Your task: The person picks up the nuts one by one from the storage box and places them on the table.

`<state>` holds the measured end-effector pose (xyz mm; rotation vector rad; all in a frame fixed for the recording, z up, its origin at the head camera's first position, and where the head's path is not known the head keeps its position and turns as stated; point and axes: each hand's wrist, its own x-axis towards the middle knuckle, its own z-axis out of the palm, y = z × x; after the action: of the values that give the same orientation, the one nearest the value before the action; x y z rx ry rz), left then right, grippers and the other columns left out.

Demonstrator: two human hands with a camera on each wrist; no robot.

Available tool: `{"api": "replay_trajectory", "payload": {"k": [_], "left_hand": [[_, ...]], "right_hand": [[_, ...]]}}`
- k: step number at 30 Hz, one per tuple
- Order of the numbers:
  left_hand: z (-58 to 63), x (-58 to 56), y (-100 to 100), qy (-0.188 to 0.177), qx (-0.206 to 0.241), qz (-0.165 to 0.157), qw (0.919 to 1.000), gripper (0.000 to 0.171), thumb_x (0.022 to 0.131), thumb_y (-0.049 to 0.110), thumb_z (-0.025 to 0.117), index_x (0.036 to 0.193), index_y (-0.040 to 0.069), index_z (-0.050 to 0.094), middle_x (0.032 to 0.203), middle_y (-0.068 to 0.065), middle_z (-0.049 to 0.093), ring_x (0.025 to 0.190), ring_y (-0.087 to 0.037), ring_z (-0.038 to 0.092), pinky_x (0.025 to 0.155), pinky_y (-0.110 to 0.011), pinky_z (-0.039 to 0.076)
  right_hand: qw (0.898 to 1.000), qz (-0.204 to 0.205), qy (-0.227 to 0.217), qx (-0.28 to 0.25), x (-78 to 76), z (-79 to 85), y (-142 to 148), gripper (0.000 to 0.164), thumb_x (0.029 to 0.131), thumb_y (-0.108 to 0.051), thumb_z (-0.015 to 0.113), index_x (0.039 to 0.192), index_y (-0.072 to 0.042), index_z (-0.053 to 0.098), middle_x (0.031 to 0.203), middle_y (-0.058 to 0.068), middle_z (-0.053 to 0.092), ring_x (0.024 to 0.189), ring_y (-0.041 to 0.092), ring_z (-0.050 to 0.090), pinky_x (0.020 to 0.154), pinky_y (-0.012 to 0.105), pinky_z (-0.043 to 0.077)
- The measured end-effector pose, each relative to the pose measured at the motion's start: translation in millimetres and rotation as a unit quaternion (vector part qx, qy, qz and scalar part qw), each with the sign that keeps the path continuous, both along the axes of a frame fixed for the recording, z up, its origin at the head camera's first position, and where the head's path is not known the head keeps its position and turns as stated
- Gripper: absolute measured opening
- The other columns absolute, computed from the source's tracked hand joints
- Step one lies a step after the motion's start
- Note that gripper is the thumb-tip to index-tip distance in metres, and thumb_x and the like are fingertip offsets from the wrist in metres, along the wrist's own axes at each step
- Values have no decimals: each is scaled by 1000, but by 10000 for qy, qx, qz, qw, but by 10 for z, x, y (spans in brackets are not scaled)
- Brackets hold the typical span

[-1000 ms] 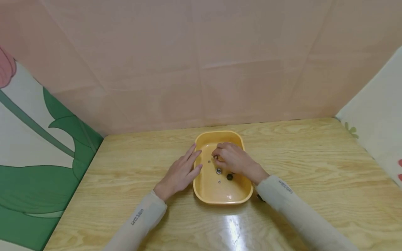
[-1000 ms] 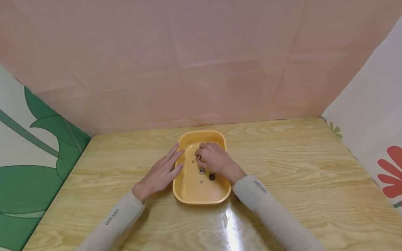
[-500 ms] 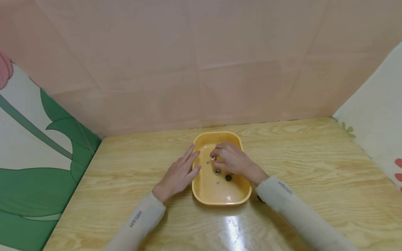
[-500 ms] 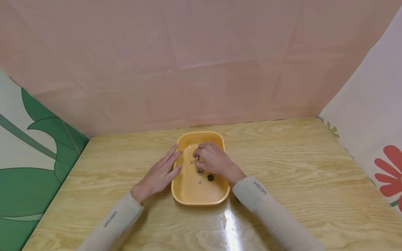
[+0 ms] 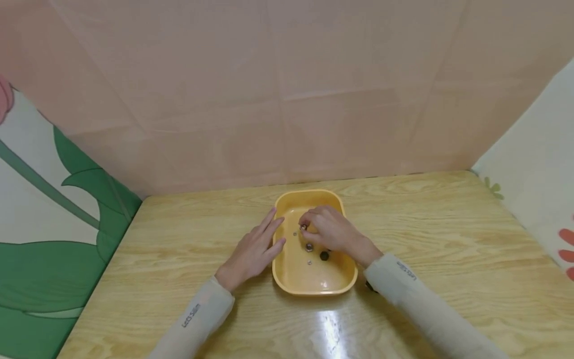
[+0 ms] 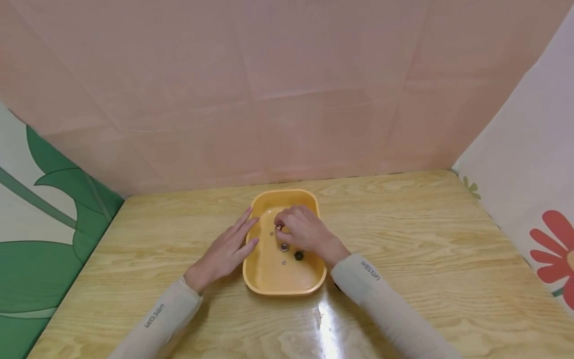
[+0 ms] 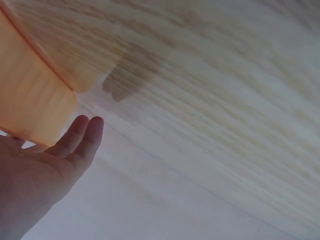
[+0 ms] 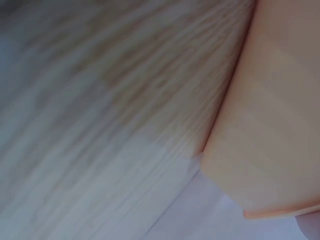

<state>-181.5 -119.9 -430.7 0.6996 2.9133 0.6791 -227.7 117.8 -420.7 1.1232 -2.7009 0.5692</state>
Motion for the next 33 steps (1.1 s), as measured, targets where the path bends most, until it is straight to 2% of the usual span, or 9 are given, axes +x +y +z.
{"api": "replay_trajectory", "payload": {"k": [16, 25, 33], "left_hand": [[15, 16, 5, -66, 58, 14, 10000, 61, 104, 52, 35, 158, 23, 28, 169, 5, 5, 139, -36, 44, 106, -57, 42], [14, 14, 0, -78, 121, 96, 9999, 61, 104, 53, 35, 157, 24, 28, 168, 7, 5, 142, -35, 41, 109, -58, 39], [7, 20, 6, -71, 156, 106, 9998, 61, 104, 52, 35, 157, 24, 29, 168, 8, 4, 141, -34, 42, 110, -56, 39]], "right_hand": [[9997, -149, 167, -99, 67, 40, 45, 19, 88, -21, 71, 103, -10, 75, 101, 2, 74, 96, 21, 67, 93, 41, 52], [9988, -122, 448, -124, 87, 164, 125, 17, 89, -21, 71, 102, -10, 76, 99, 2, 74, 90, 19, 67, 84, 38, 55], [9978, -102, 649, -102, 134, 193, 238, 16, 87, -21, 73, 100, -11, 76, 95, 1, 73, 84, 17, 65, 78, 37, 54]]}}
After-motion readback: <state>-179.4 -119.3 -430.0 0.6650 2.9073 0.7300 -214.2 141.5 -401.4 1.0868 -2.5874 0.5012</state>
